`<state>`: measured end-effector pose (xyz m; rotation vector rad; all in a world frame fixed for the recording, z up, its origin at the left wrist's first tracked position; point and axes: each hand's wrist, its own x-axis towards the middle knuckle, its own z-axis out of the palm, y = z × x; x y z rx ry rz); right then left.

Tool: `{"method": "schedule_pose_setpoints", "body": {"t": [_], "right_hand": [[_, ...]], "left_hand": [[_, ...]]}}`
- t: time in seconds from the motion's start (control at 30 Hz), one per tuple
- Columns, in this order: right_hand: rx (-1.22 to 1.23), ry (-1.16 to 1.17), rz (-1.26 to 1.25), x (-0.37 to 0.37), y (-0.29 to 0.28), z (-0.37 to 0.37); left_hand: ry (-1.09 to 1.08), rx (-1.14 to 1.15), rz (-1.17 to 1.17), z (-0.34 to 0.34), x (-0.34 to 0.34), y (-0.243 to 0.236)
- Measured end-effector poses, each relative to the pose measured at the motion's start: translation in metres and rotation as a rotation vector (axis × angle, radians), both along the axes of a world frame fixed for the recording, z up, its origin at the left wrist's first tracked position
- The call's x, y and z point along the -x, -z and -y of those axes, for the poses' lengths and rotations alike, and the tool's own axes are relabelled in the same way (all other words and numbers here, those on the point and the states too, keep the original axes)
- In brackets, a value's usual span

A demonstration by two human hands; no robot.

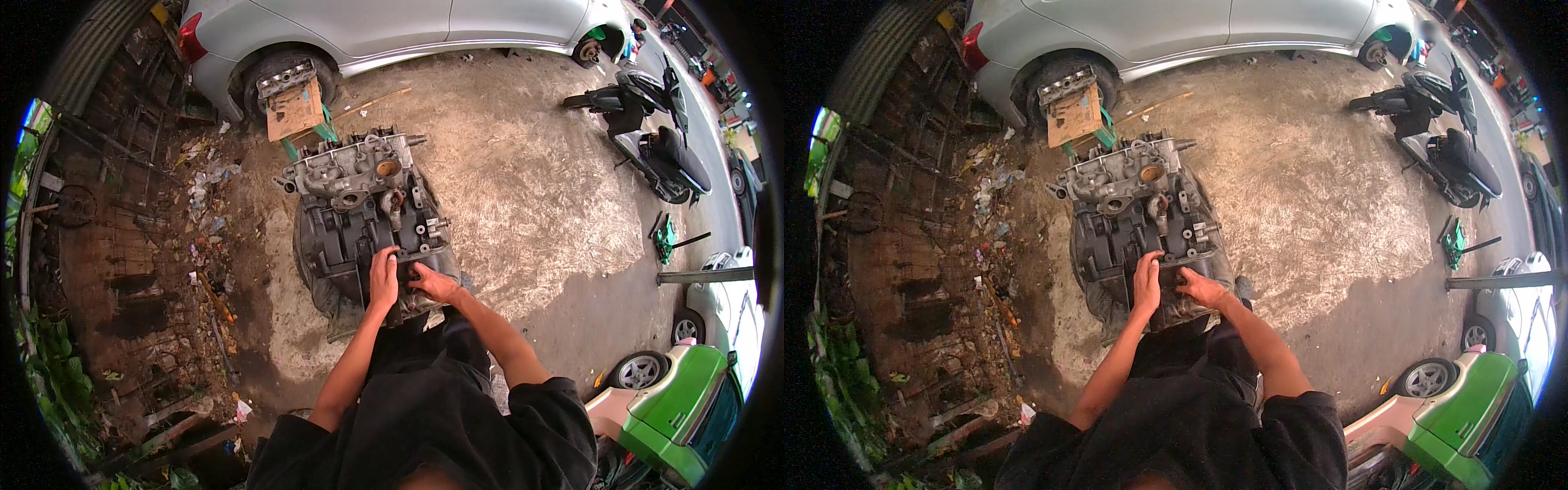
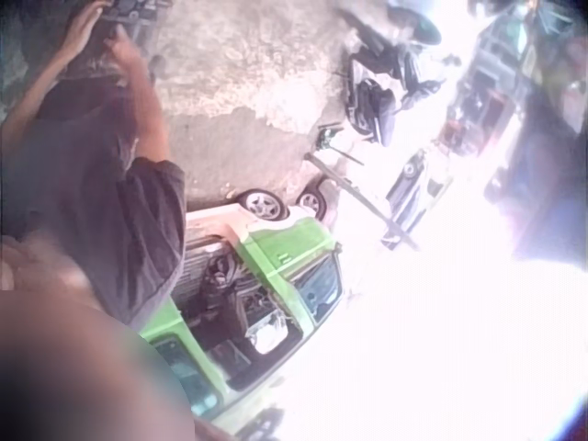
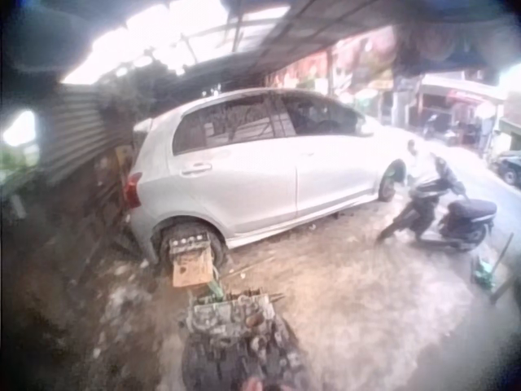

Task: The person uses a wrench to loosen and remove bolts from a car engine block resting on a tire. They repeatedly reach for bolts, turn them, and place them on a nearby cardboard box. The person continues this process throughout the clip.

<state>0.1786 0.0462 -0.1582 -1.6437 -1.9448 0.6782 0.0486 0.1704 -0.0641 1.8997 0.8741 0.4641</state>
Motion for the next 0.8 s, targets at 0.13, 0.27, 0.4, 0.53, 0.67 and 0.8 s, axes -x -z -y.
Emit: {"method": "schedule_pose_setpoints", "body": {"t": [0.13, 0.27, 0.4, 0.53, 0.67, 0.8], "right_hand": [[0.036, -0.068, 0.171, 0.000, 0.000, 0.002], [0.010, -0.040, 0.225, 0.003, 0.001, 0.005], [-0.014, -0.032, 0.281, 0.006, 0.000, 0.006], [-0.106, -0.054, 0.311, 0.004, -0.004, 0.000], [-0.092, 0.003, 0.320, -0.008, -0.013, -0.007], [-0.067, 0.091, 0.192, -0.013, -0.025, -0.004]], "left_hand": [[0.004, 0.011, -0.008, 0.001, 0.000, 0.000], [0.011, 0.017, -0.002, 0.000, 0.000, 0.000], [0.005, 0.012, -0.014, 0.000, 0.000, 0.001], [0.005, 0.002, -0.011, 0.000, 0.000, 0.000], [0.009, 0.009, -0.020, 0.001, 0.000, 0.001], [0.005, 0.032, -0.026, -0.001, -0.001, 0.003]]}}
